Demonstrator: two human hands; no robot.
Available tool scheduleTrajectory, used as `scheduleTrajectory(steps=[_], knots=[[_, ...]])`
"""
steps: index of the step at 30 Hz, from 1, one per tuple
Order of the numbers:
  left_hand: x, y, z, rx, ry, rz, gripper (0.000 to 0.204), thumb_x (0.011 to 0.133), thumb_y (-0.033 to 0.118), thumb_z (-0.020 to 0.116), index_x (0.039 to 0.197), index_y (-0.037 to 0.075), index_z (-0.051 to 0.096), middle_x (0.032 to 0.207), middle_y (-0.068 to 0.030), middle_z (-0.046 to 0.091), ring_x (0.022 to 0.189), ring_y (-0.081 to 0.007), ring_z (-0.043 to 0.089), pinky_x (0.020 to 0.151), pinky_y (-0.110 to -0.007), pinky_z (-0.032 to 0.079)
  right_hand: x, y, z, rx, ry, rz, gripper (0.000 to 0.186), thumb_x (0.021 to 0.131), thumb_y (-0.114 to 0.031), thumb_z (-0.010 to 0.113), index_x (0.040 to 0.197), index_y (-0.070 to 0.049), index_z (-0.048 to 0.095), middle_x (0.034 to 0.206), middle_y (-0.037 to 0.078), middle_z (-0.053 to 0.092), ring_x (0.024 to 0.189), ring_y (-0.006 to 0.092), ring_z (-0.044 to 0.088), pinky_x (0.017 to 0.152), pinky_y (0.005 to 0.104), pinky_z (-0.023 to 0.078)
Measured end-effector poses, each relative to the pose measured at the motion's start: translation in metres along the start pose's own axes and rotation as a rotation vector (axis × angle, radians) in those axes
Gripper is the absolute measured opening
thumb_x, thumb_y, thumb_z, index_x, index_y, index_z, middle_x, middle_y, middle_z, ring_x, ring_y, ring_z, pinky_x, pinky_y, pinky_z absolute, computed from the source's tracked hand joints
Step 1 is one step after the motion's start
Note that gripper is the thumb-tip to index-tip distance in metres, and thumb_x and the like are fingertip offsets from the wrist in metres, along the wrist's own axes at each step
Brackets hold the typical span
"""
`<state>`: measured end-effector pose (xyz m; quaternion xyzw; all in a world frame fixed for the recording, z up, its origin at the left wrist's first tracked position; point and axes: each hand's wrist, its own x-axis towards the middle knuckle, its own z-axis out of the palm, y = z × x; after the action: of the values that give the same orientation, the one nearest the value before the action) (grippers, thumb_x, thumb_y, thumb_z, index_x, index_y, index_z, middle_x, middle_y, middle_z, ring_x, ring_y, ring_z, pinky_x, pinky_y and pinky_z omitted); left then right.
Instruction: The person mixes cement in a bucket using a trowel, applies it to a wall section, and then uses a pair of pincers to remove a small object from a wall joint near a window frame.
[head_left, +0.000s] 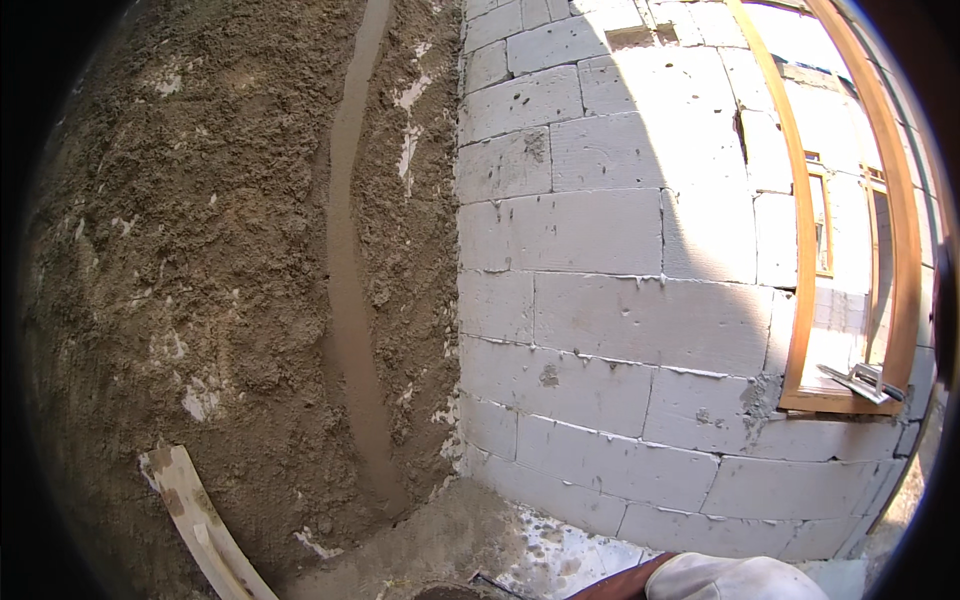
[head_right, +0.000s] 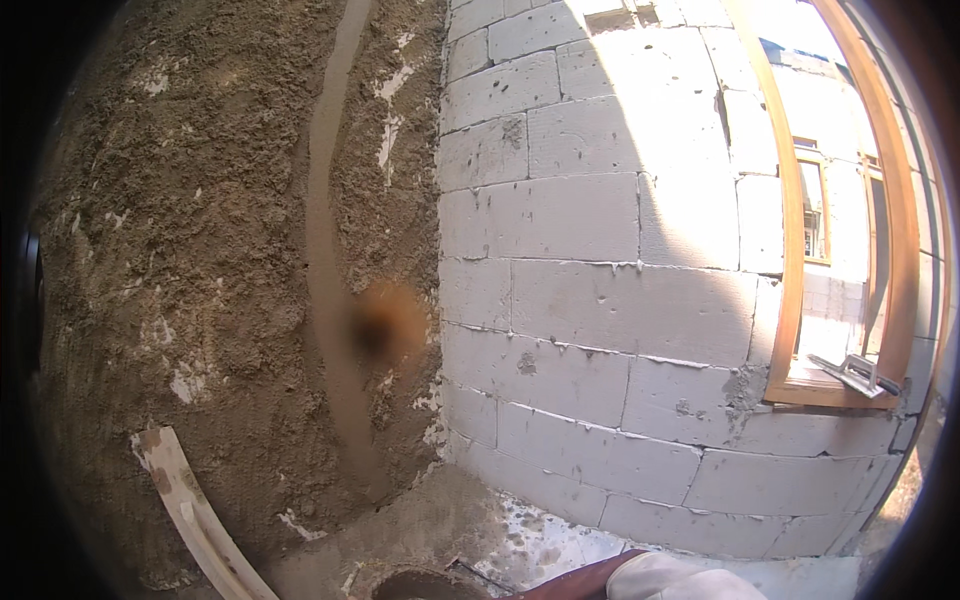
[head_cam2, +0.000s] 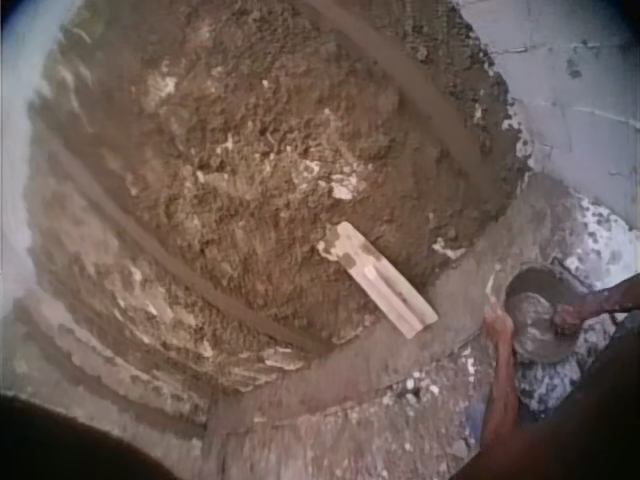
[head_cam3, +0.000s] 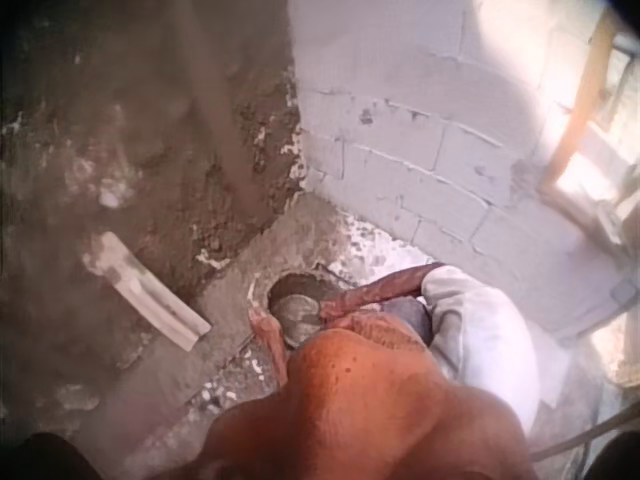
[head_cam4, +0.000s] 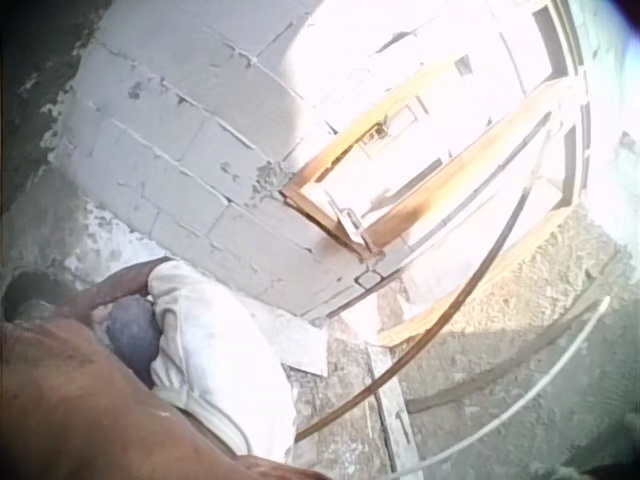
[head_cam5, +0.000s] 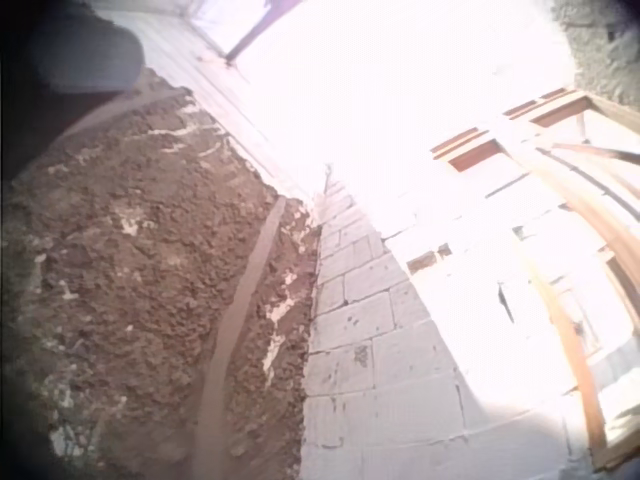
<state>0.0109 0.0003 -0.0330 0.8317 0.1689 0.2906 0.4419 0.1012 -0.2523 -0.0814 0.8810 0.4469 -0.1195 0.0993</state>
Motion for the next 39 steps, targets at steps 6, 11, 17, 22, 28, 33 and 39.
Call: scheduleTrajectory(steps=[6, 11, 17, 22, 28, 33, 39], knots=[[-0.012, 0.01, -0.008, -0.001, -0.038, -0.103, 0.051, 0.11, 0.04, 0.043, 0.115, -0.005, 0.065, 0.102, -0.0311, 0.068, 0.099, -0.0524, 0.062, 0.085, -0.058, 0.049, 0.005, -0.007, -0.017, 0.011, -0.057, 0.049, 0.013, 0.086, -0.014, 0.064, 0.091, -0.004, 0.067, 0.088, 0.013, 0.071, 0.083, 0.0299, 0.073, 0.072, 0.0418, 0.061], [-0.007, 0.012, -0.011, -0.167, -0.091, -0.276, 0.053, 0.105, 0.046, 0.054, 0.126, -0.002, 0.062, 0.116, -0.0297, 0.067, 0.108, -0.0499, 0.061, 0.093, -0.057, 0.048, 0.005, 0.003, -0.009, 0.027, -0.068, -0.06, 0.014, 0.085, -0.016, 0.064, 0.091, -0.004, 0.066, 0.088, 0.012, 0.07, 0.082, 0.0294, 0.073, 0.072, 0.0414, 0.06], [-0.015, 0.014, -0.007, -0.163, 0.06, -0.169, 0.046, 0.108, 0.039, 0.046, 0.111, -0.001, 0.07, 0.088, -0.0278, 0.069, 0.08, -0.0487, 0.066, 0.069, -0.054, 0.047, -0.02, 0.008, -0.005, 0.244, -0.122, -0.384, 0.025, 0.083, -0.021, 0.066, 0.101, -0.003, 0.064, 0.087, 0.011, 0.068, 0.073, 0.0264, 0.069, 0.065, 0.0394, 0.056], [-0.011, 0.008, -0.011, -0.098, 0.084, -0.124, 0.047, 0.108, 0.042, 0.047, 0.11, 0.001, 0.069, 0.086, -0.0266, 0.068, 0.08, -0.05, 0.064, 0.069, -0.053, 0.046, -0.048, -0.047, -0.034, 0.995, -0.563, 0.393, 0.039, 0.101, -0.042, 0.066, 0.096, -0.004, 0.066, 0.071, 0.002, 0.063, 0.06, 0.013, 0.057, 0.053, 0.033, 0.044], [-0.009, 0.023, -0.013, -0.134, 0.074, -0.228, 0.048, 0.108, 0.043, 0.048, 0.115, 0.001, 0.07, 0.091, -0.0287, 0.069, 0.086, -0.0501, 0.066, 0.076, -0.053, 0.049, -0.055, -0.079, -0.068, 2.145, -0.571, 0.517, 0.027, 0.102, -0.03, 0.067, 0.101, -0.003, 0.066, 0.069, 0.001, 0.059, 0.058, 0.0077, 0.055, 0.046, 0.0255, 0.041], [-0.008, 0.031, -0.023, -0.162, 0.019, -0.287, 0.048, 0.107, 0.043, 0.049, 0.117, 0.001, 0.07, 0.092, -0.0294, 0.069, 0.088, -0.05, 0.066, 0.077, -0.054, 0.049, -0.064, -0.049, -0.07, 1.358, -0.244, 0.423, 0.028, 0.104, -0.027, 0.059, 0.107, 0.001, 0.066, 0.075, 0.007, 0.064, 0.057, 0.017, 0.062, 0.048, 0.0316, 0.05], [-0.013, 0.037, -0.01, -0.109, 0.069, -0.221, 0.048, 0.107, 0.043, 0.05, 0.118, 0.001, 0.071, 0.092, -0.0293, 0.07, 0.087, -0.0489, 0.067, 0.076, -0.052, 0.05, -0.068, -0.055, -0.045, 0.262, 0.089, -0.046, 0.03, 0.095, -0.013, 0.053, 0.115, 0.007, 0.064, 0.092, 0.029, 0.069, 0.08, 0.0448, 0.071, 0.07, 0.0529, 0.058]])
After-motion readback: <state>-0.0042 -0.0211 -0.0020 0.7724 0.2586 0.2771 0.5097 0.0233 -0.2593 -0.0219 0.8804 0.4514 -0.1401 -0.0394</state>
